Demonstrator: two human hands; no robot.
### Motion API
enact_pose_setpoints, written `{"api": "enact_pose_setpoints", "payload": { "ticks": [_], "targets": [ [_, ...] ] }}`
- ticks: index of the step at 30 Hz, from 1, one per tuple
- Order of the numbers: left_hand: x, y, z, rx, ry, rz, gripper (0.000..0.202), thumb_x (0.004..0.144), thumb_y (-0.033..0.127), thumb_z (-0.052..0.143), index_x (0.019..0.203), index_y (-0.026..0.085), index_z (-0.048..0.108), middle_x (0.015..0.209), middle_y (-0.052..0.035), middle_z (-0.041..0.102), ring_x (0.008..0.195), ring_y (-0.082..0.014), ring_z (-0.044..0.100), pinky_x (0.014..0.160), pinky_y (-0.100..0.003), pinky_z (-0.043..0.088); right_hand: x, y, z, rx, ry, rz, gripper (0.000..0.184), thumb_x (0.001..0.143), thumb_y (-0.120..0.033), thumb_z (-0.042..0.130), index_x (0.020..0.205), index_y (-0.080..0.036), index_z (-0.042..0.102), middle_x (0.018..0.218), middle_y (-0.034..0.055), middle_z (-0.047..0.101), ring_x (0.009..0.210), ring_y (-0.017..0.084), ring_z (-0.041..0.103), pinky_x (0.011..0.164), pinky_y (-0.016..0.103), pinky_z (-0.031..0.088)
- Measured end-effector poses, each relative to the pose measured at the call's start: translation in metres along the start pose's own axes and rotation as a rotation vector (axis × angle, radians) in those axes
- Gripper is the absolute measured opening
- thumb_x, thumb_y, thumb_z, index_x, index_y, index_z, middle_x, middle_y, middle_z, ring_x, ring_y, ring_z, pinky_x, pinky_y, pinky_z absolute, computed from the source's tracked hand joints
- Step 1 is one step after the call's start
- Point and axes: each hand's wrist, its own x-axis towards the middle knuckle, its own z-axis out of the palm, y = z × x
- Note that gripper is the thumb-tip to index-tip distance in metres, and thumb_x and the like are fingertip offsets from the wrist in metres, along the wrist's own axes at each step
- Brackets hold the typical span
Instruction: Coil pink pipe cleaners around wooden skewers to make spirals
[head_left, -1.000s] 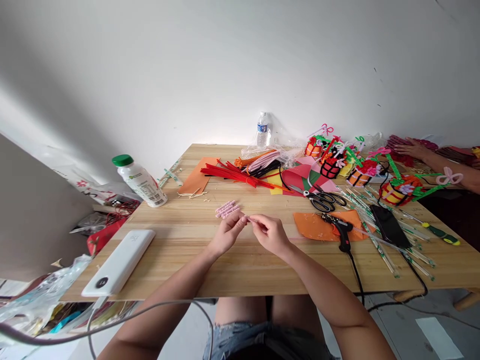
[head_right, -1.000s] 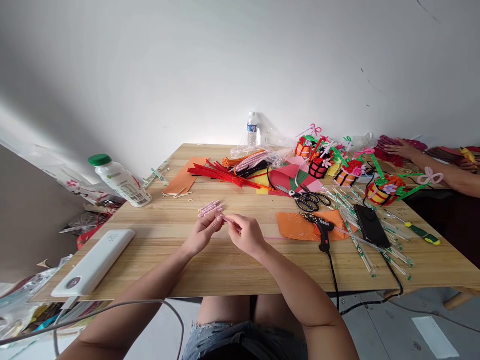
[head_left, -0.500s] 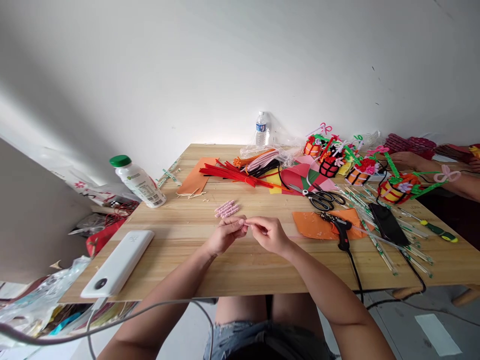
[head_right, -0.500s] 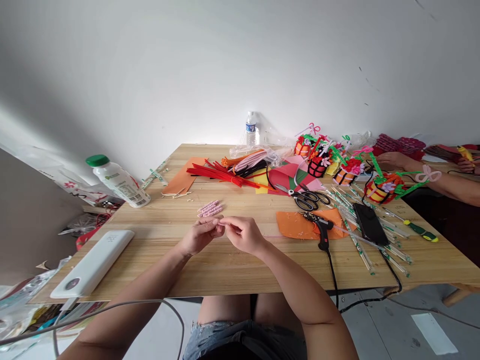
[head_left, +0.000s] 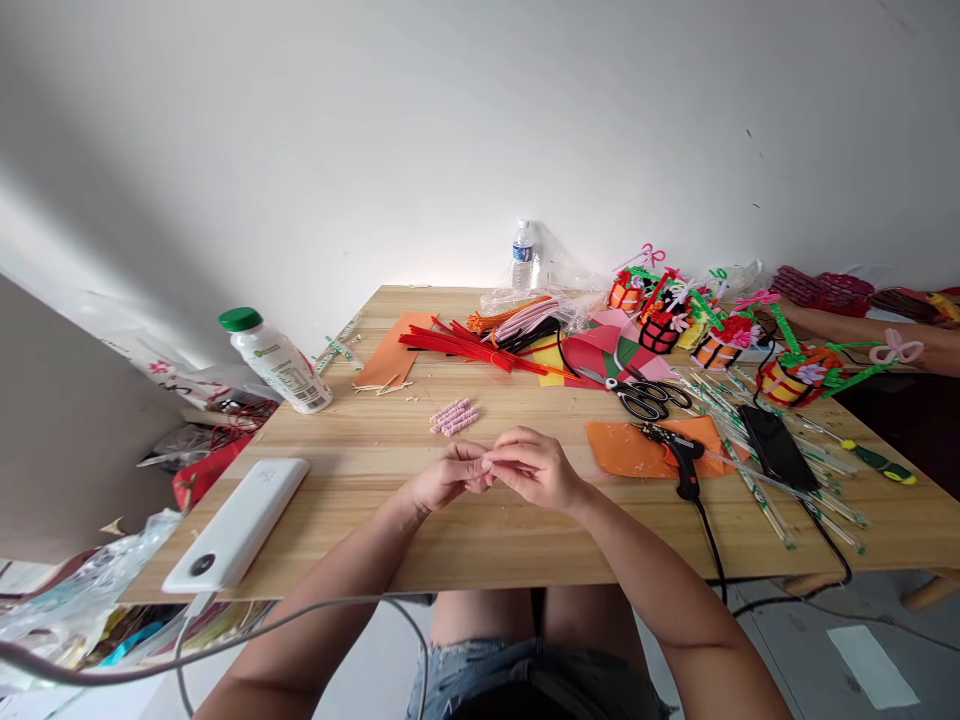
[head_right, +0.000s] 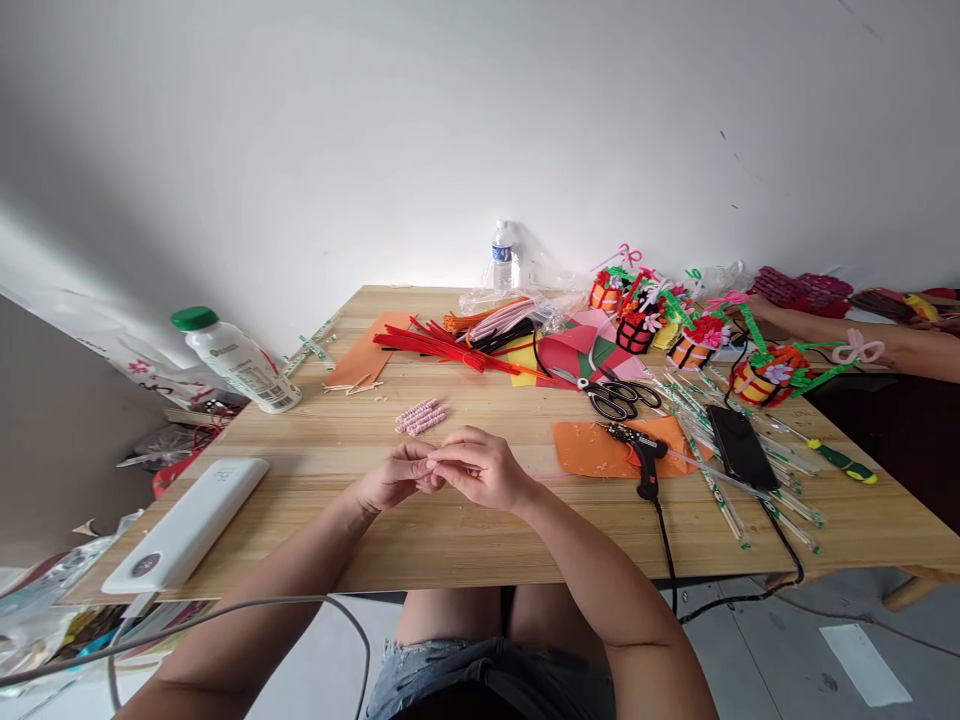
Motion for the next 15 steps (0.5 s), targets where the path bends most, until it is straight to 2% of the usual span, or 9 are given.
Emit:
{"api": "enact_pose_setpoints", "payload": {
  "ticks": [4, 15],
  "targets": [
    [-0.0007, -0.0014, -0.0002, 0.034, -0.008, 0.028, 0.045, 0.065, 0.053, 0.074, 0.056, 0.011, 0.061, 0.045, 0.0031, 0.038, 0.044, -0.0049, 0.027, 0.048, -0.024, 0.015, 0.0016, 0.0024, -0.0012, -0.008, 0.034, -0.025, 0.011, 0.088, -0.022, 0.059, 0.094, -0.019, 0.069, 0.087, 0.0093, 0.068, 0.078, 0.017, 0.064, 0.068, 0.029, 0.054],
    [-0.0006, -0.0046, -0.0034, 0.137, 0.026, 0.076, 0.047, 0.069, 0.056, 0.07, 0.059, 0.012, 0.06, 0.046, 0.003, 0.039, 0.044, -0.0055, 0.027, 0.049, -0.024, 0.016, -0.002, 0.0072, -0.0026, -0.075, 0.026, -0.006, 0.01, 0.09, -0.025, 0.058, 0.086, -0.02, 0.066, 0.082, 0.0085, 0.068, 0.075, 0.017, 0.064, 0.065, 0.028, 0.054]
  ]
}}
